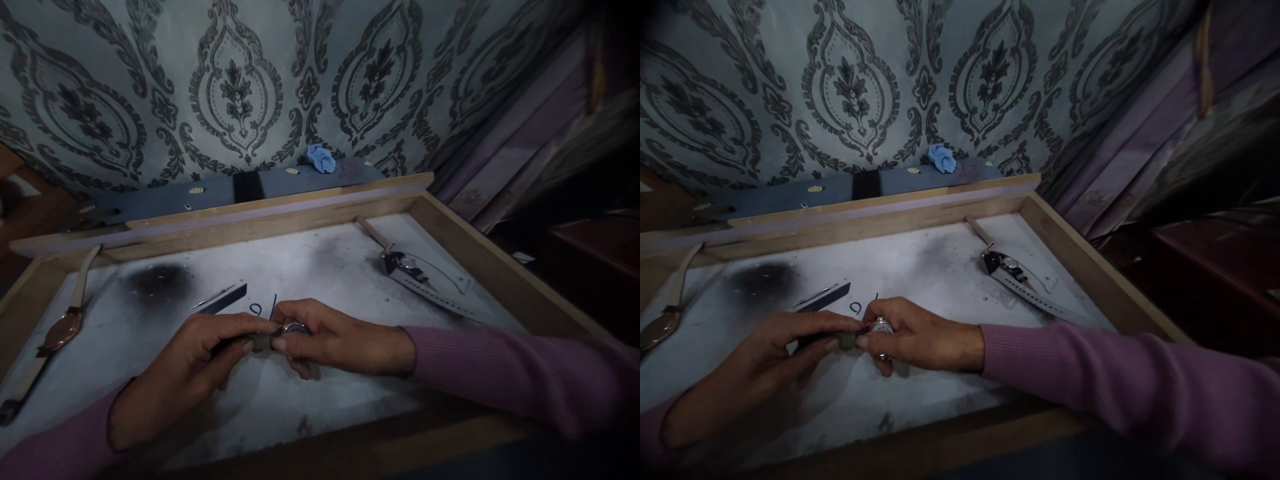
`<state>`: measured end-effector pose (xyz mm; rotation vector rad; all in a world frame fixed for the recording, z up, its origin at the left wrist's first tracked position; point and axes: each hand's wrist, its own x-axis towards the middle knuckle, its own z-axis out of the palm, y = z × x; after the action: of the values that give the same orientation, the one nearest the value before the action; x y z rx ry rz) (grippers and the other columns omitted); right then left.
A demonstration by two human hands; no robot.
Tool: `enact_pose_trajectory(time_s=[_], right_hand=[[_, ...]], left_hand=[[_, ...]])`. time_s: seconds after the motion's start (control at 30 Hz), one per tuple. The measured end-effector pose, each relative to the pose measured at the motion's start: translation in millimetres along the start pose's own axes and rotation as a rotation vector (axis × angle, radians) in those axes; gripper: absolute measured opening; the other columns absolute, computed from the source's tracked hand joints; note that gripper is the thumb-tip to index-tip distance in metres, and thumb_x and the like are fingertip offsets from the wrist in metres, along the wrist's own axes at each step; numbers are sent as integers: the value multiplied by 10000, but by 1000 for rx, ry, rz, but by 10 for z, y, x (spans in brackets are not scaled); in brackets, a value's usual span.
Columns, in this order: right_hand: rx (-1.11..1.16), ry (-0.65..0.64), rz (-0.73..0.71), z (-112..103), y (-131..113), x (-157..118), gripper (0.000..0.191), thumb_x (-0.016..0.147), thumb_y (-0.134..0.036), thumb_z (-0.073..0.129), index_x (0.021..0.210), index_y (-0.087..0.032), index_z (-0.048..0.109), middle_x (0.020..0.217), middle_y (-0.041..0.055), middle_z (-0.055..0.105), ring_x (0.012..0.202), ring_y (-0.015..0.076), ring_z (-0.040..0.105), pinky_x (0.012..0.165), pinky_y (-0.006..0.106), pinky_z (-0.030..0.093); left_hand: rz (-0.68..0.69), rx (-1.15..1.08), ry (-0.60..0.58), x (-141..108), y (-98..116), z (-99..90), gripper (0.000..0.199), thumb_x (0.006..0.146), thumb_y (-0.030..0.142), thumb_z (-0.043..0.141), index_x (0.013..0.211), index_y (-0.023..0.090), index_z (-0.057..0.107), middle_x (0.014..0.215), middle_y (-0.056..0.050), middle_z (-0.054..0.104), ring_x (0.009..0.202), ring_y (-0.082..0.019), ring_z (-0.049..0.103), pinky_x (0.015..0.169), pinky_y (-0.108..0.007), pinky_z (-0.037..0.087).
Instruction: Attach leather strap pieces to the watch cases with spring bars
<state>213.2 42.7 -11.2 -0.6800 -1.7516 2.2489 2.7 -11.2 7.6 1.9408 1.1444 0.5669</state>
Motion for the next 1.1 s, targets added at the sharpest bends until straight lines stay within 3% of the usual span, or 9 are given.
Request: enact_pose_trajectory(time_s=[0.2,0.47,0.9,1.1], right_hand=[[7,-26,-1,-10,17,22,301,855,-434,592,831,-155,484,566,-53,506,546,83,472,545,226,377],[-36,-27,10,-26,10,21,206,852,-332,609,866,-157,503,590,-51,516,557,88,488,546,226,401],[-45,-33,-24,-7,41,12,178,896,-319,551,846,-161,484,636,-41,500,577,85,491,558,228,419],[-28,-26,2,-12,35,13,162,892,-305,547,854,-162,481,653,-42,497,562,77,483,548,221,409]], left_hand=[[44,27,10,26,24,-20,324,906,123,503,1132,271,682,967,9,757,762,-128,681,687,-185,505],[58,81,58,8,48,-33,292,890,132,513,1087,232,704,913,-19,770,751,-147,704,737,-235,541],[125,143,39,-38,41,0,347,906,55,495,1127,276,647,998,38,751,847,-104,703,752,-170,498],[14,103,2,-21,69,-10,250,924,119,473,1078,236,631,994,8,734,854,-125,678,751,-201,484]])
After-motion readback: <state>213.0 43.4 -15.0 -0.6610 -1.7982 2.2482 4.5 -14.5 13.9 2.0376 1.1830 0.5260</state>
